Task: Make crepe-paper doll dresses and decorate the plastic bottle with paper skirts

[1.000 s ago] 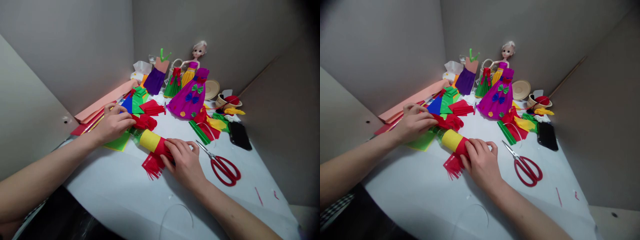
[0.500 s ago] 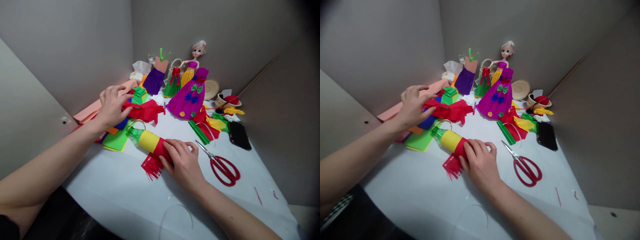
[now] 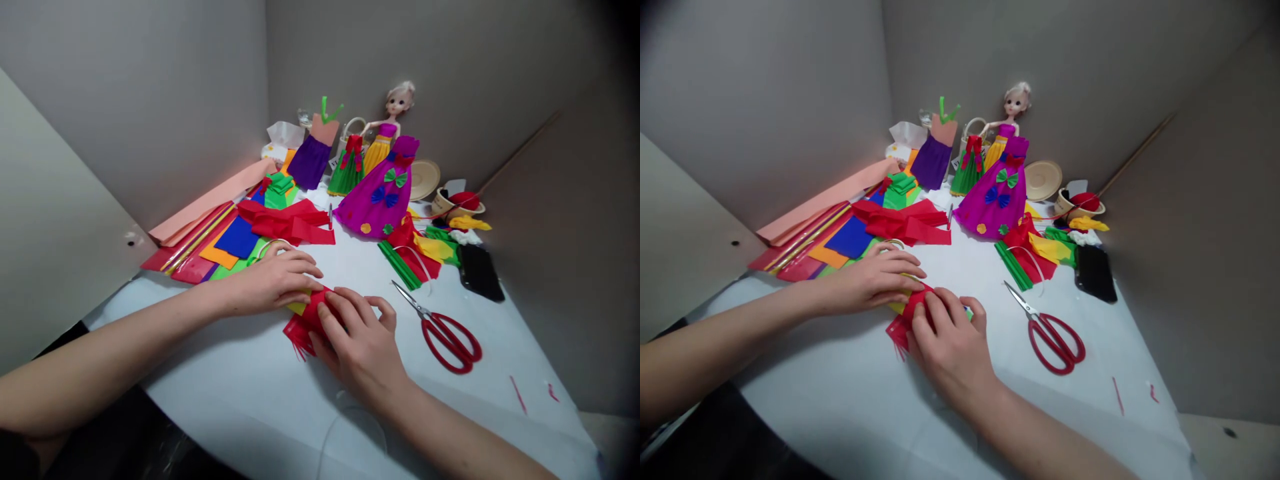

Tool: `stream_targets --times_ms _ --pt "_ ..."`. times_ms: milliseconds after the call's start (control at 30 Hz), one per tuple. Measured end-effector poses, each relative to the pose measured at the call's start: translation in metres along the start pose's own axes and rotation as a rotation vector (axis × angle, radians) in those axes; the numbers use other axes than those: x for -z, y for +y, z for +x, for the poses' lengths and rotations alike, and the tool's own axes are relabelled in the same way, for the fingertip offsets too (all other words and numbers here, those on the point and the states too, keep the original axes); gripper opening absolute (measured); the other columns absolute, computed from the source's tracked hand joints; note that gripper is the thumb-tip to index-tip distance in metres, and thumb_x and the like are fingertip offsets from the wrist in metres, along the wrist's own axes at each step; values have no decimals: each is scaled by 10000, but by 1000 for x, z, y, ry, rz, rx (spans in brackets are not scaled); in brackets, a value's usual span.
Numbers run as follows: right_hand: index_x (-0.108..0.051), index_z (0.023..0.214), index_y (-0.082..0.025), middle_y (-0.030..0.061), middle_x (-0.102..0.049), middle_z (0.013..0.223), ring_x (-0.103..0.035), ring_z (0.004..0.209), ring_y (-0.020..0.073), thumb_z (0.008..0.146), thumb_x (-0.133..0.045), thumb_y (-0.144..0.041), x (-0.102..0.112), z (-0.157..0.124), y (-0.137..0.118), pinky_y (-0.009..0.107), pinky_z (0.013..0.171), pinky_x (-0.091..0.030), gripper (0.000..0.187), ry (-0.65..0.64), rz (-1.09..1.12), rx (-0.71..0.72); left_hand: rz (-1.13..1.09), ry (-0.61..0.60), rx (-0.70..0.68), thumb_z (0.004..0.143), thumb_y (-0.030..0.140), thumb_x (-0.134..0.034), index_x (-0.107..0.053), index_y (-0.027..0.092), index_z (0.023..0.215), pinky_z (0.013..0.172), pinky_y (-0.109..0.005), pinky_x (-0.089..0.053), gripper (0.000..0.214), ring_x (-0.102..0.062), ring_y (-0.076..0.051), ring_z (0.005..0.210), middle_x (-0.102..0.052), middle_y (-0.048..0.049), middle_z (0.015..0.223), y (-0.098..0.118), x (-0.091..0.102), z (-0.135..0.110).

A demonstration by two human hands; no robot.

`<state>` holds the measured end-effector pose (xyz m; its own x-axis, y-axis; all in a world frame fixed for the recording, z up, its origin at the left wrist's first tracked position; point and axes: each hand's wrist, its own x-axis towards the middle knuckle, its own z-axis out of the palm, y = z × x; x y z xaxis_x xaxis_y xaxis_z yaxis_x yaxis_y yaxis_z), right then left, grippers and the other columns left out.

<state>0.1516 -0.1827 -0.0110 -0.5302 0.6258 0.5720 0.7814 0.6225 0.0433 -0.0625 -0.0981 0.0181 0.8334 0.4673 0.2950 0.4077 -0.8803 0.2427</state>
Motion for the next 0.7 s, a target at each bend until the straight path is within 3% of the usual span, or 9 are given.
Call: stream_targets --times_ms 200,367,500,600,700 --pt "-657 1022 -158 90 -732 1139 -643 1113 238 915 -620 -253 6 -1 -10 430 937 -332 148 63 -7 56 -103 -9 -43 936 302 -590 -678 268 1081 1029 -412 -230 174 -574 -255 1207 -721 -58 1165 4 3 -9" --pt "-653 1036 -152 77 -737 1106 -639 1127 240 879 -660 -246 11 -3 -19 430 948 -327 183 48 83 68 -69 14 -88 963 276 -541 -665 254 1002 1024 -407 -244 132 -597 -225 1160 -723 -63 1150 12 3 -20" --pt "-643 1032 -187 32 -735 1061 -652 1077 218 862 -666 -265 26 1 -14 433 952 -306 188 59 227 -4 30 56 -147 977 229 -509 -638 241 1018 1014 -416 -254 136 -599 -210 1140 -717 -72 1161 17 -1 -29" --pt "-636 1019 -200 57 -717 1078 -648 1058 239 857 -659 -282 36 6 -2 444 938 -317 184 66 267 -85 70 63 -171 981 181 -480 -628 244 1015 1018 -431 -263 165 -590 -211 1145 -715 -67 1167 20 -4 -34" --pt "-616 1077 -210 85 -682 1138 -623 1083 259 846 -653 -322 37 10 12 445 929 -354 259 -39 333 -198 92 74 -198 970 140 -483 -623 237 1017 1018 -443 -275 177 -586 -213 1139 -718 -62 1157 22 -5 -39"
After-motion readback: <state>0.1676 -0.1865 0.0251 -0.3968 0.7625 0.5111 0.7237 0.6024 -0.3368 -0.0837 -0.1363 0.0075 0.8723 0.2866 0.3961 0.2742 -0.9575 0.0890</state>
